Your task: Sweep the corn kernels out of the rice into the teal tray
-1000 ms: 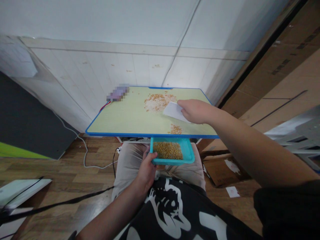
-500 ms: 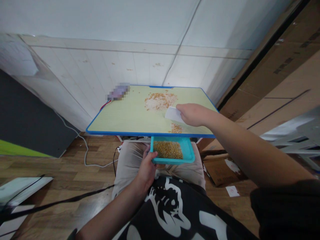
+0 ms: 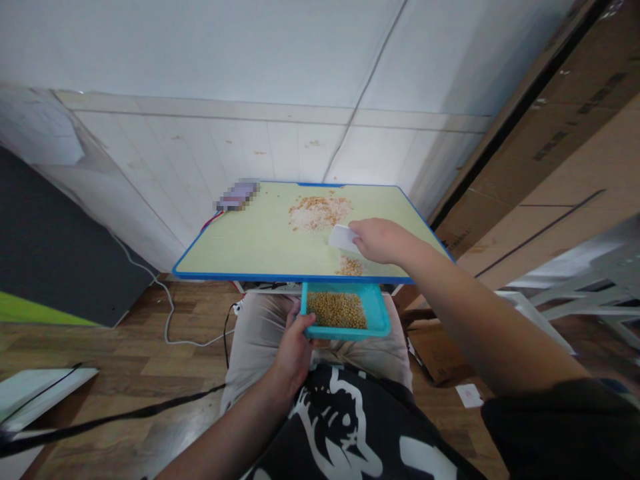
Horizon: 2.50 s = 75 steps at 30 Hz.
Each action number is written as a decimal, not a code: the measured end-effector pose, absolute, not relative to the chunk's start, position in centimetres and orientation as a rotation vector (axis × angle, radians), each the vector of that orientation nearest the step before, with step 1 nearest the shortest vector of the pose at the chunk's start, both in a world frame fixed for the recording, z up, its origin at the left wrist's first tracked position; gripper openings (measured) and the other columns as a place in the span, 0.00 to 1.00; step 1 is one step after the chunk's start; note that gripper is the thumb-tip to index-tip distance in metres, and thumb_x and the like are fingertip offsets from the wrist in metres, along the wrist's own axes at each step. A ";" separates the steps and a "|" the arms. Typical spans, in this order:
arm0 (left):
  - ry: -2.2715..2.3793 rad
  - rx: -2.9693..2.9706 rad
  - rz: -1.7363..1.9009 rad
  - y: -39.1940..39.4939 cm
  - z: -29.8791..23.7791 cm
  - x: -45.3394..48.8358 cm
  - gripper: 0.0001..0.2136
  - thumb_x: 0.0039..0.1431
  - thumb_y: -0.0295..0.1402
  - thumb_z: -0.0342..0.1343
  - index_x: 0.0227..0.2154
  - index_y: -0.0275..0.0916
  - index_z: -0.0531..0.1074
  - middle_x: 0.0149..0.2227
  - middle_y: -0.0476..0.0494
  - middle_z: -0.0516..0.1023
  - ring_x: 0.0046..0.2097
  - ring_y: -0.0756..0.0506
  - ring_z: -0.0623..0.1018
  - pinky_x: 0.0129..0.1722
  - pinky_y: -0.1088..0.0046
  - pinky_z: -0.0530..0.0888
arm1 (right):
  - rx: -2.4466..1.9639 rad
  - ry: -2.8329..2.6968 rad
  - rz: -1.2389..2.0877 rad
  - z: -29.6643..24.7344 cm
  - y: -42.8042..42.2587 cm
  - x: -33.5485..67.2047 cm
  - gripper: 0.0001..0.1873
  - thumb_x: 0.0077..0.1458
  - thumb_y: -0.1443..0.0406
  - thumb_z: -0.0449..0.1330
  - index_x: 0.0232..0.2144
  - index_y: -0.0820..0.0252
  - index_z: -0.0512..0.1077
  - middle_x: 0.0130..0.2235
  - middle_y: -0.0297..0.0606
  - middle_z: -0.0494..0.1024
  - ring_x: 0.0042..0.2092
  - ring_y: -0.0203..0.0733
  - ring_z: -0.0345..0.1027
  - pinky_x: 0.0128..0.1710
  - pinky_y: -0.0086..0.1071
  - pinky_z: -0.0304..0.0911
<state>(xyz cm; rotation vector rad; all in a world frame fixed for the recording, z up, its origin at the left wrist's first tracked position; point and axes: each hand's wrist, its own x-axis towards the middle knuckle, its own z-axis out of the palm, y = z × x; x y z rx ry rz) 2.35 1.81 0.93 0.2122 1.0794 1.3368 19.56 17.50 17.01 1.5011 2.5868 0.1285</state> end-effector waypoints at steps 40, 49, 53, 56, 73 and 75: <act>1.003 0.251 1.289 1.5 1.6 2.5 0.29 0.39 0.39 0.73 0.48 0.45 0.74 0.49 0.44 0.85 0.55 0.34 0.81 0.45 0.61 0.77 | 1.467 2.393 -0.022 18.7 18.5 18.9 0.22 0.63 0.67 0.59 0.54 0.73 0.83 0.48 0.61 0.87 0.46 0.53 0.82 0.41 0.37 0.68; 1.008 0.256 1.286 1.5 1.5 2.4 0.28 0.41 0.38 0.73 0.48 0.46 0.74 0.50 0.44 0.84 0.55 0.36 0.80 0.44 0.64 0.76 | 1.446 2.383 -0.056 19.4 18.3 19.0 0.22 0.63 0.67 0.59 0.54 0.71 0.83 0.46 0.56 0.88 0.41 0.49 0.81 0.36 0.35 0.65; 1.018 0.255 1.293 1.5 1.5 2.3 0.27 0.42 0.37 0.72 0.48 0.46 0.74 0.48 0.44 0.85 0.53 0.36 0.81 0.43 0.63 0.77 | 1.443 2.386 -0.082 19.4 18.2 19.1 0.22 0.63 0.67 0.59 0.54 0.71 0.83 0.45 0.56 0.88 0.40 0.49 0.80 0.36 0.35 0.64; 1.000 0.264 1.294 1.5 1.6 2.3 0.26 0.43 0.37 0.71 0.48 0.45 0.74 0.49 0.43 0.85 0.55 0.34 0.81 0.46 0.59 0.79 | 1.448 2.391 -0.093 19.4 18.2 19.1 0.22 0.62 0.66 0.60 0.53 0.71 0.83 0.45 0.56 0.87 0.39 0.49 0.80 0.36 0.35 0.64; 1.000 0.263 1.312 1.5 1.6 2.4 0.27 0.41 0.38 0.73 0.48 0.45 0.75 0.48 0.42 0.84 0.56 0.33 0.81 0.50 0.55 0.79 | 1.411 2.405 -0.155 19.4 18.2 19.5 0.21 0.62 0.66 0.59 0.51 0.69 0.84 0.42 0.52 0.88 0.38 0.48 0.79 0.36 0.36 0.65; 1.007 0.265 1.311 1.5 1.6 2.4 0.27 0.42 0.38 0.73 0.48 0.46 0.75 0.49 0.42 0.84 0.56 0.32 0.80 0.50 0.55 0.79 | 1.401 2.417 -0.164 19.3 18.3 19.5 0.20 0.61 0.65 0.60 0.51 0.68 0.84 0.41 0.51 0.88 0.38 0.49 0.79 0.36 0.35 0.65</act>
